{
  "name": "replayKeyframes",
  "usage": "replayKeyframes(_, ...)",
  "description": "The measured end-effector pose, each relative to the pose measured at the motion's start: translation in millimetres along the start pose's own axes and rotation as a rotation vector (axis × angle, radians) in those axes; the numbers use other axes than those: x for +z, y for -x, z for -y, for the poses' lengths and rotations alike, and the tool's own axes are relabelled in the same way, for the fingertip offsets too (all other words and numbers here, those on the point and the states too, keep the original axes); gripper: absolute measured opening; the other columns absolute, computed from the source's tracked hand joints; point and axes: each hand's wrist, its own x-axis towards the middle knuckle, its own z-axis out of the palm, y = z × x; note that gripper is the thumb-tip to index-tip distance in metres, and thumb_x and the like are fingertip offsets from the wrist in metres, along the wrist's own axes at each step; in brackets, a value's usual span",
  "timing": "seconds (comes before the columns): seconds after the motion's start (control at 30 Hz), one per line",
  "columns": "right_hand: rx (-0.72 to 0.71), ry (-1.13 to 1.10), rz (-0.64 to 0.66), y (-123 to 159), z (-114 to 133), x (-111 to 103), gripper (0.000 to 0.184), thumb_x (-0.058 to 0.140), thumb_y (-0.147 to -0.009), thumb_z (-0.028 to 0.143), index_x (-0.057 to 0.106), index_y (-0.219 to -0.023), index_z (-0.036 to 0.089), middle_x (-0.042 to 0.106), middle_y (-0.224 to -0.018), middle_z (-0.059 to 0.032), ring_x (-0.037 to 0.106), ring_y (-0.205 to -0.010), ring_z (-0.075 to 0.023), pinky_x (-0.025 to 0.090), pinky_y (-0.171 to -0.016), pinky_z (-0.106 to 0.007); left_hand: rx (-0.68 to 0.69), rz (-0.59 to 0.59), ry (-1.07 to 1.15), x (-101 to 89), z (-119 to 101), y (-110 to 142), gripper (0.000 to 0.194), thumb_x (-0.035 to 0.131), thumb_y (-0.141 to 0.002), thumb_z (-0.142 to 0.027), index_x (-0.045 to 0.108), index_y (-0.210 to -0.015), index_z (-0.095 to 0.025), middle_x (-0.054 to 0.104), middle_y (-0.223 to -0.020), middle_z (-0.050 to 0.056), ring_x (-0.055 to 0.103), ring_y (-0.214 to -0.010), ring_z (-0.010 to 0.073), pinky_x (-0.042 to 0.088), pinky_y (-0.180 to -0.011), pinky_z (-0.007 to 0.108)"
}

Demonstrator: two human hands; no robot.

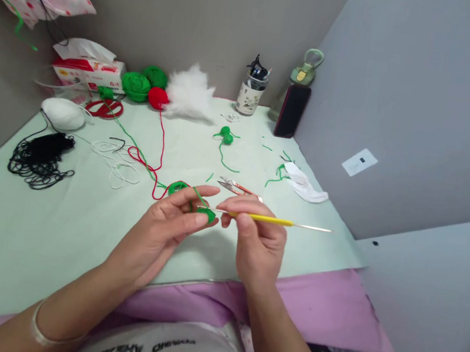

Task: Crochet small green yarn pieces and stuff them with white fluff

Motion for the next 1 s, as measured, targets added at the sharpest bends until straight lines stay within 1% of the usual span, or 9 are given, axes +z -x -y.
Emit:
replayKeyframes(0.07, 0.026, -0.001, 0.027, 0.0, -1.5, 1.4, 0.016, 0.067, -0.102, 0.032, 0.082, -0.101, 0.027, 0.081, -0.096, -0.005, 0.073, -0.084, -0.0186, 0.061, -0.071, -0.034, 0.033, -0.005, -0.099, 1.3, 1.1, 1.9, 0.034, 0.089, -0.08, -0.028, 0.085, -0.114, -0.032, 0.074, -0.098, 0.0, 0.063, -0.101, 0.0173, 0.048, -0.097, 0.029)
replayKeyframes(0.2, 0.129, -0.082, -0.017, -1.2, -4.0, 0.7, 0.019, 0.067, -0.102, 0.038, 0.078, -0.098, 0.024, 0.081, -0.092, -0.005, 0.069, -0.071, -0.0154, 0.06, -0.066, -0.032, 0.047, -0.026, -0.193, 0.4, 0.0, 4.5, 0.034, 0.084, -0.086, -0.034, 0.084, -0.12, -0.03, 0.07, -0.097, 0.002, 0.059, -0.094, 0.0191, 0.044, -0.092, 0.032)
replayKeyframes(0.33, 0.227, -0.223, 0.024, -5.1, -3.0, -1.8, 0.024, 0.063, -0.104, 0.043, 0.071, -0.095, 0.022, 0.08, -0.086, -0.0036, 0.067, -0.059, -0.0122, 0.06, -0.061, -0.029, 0.077, -0.041, -0.198, 0.4, -3.3, 5.4, 0.03, 0.085, -0.082, -0.031, 0.086, -0.112, -0.03, 0.063, -0.091, 0.002, 0.055, -0.09, 0.019, 0.044, -0.084, 0.031)
replayKeyframes(0.47, 0.236, -0.241, 0.058, -4.3, 1.3, -2.4, 0.021, 0.059, -0.107, 0.038, 0.068, -0.097, 0.022, 0.08, -0.088, -0.003, 0.069, -0.058, -0.0115, 0.06, -0.059, -0.028, 0.124, -0.06, -0.235, 0.0, -4.1, 5.7, 0.027, 0.085, -0.081, -0.029, 0.087, -0.108, -0.031, 0.063, -0.091, 0.002, 0.055, -0.09, 0.0187, 0.044, -0.08, 0.029)
replayKeyframes(0.6, 0.081, -0.019, 0.056, 3.6, 6.3, -1.9, 0.02, 0.054, -0.109, 0.03, 0.072, -0.105, 0.023, 0.079, -0.099, -0.0044, 0.073, -0.067, -0.0133, 0.063, -0.065, -0.031, 0.204, -0.087, -0.316, -2.4, 0.1, 5.6, 0.025, 0.083, -0.085, -0.025, 0.086, -0.108, -0.032, 0.066, -0.092, 0.001, 0.055, -0.087, 0.0171, 0.045, -0.081, 0.028)
replayKeyframes(0.77, -0.335, 0.428, 0.152, 13.8, 4.4, -1.8, 0.026, 0.057, -0.105, 0.016, 0.071, -0.123, 0.028, 0.08, -0.105, -0.0062, 0.078, -0.096, -0.0206, 0.066, -0.078, -0.035, 0.297, -0.149, -0.355, -1.3, 5.7, 6.7, 0.033, 0.086, -0.084, -0.02, 0.084, -0.114, -0.033, 0.067, -0.091, -0.001, 0.055, -0.082, 0.0136, 0.047, -0.079, 0.025)
replayKeyframes(0.83, -0.462, 0.617, 0.185, 15.8, 1.4, -1.9, 0.032, 0.062, -0.101, 0.012, 0.072, -0.126, 0.03, 0.08, -0.109, -0.0065, 0.078, -0.102, -0.0211, 0.066, -0.081, -0.034, 0.188, -0.118, -0.233, -0.3, 4.7, 6.7, 0.041, 0.089, -0.083, -0.026, 0.081, -0.122, -0.032, 0.066, -0.086, -0.002, 0.055, -0.077, 0.0118, 0.048, -0.076, 0.023)
replayKeyframes(0.9, -0.537, 0.69, 0.171, 16.0, -1.4, -2.2, 0.034, 0.065, -0.099, 0.011, 0.073, -0.127, 0.029, 0.08, -0.113, -0.0078, 0.077, -0.103, -0.0214, 0.066, -0.085, -0.035, 0.018, -0.065, -0.09, -0.2, 2.0, 5.6, 0.044, 0.09, -0.082, -0.032, 0.08, -0.125, -0.027, 0.059, -0.073, -0.005, 0.046, -0.062, 0.0083, 0.049, -0.071, 0.022)
replayKeyframes(1.0, -0.411, 0.481, 0.07, 12.4, -2.8, -2.6, 0.027, 0.059, -0.104, 0.016, 0.075, -0.122, 0.028, 0.08, -0.106, -0.0076, 0.077, -0.095, -0.0216, 0.066, -0.079, -0.037, -0.121, -0.033, 0.037, -1.9, -2.8, 3.5, 0.042, 0.091, -0.079, -0.031, 0.084, -0.119, -0.02, 0.041, -0.057, -0.011, 0.023, -0.05, 0.005, 0.053, -0.076, 0.024)
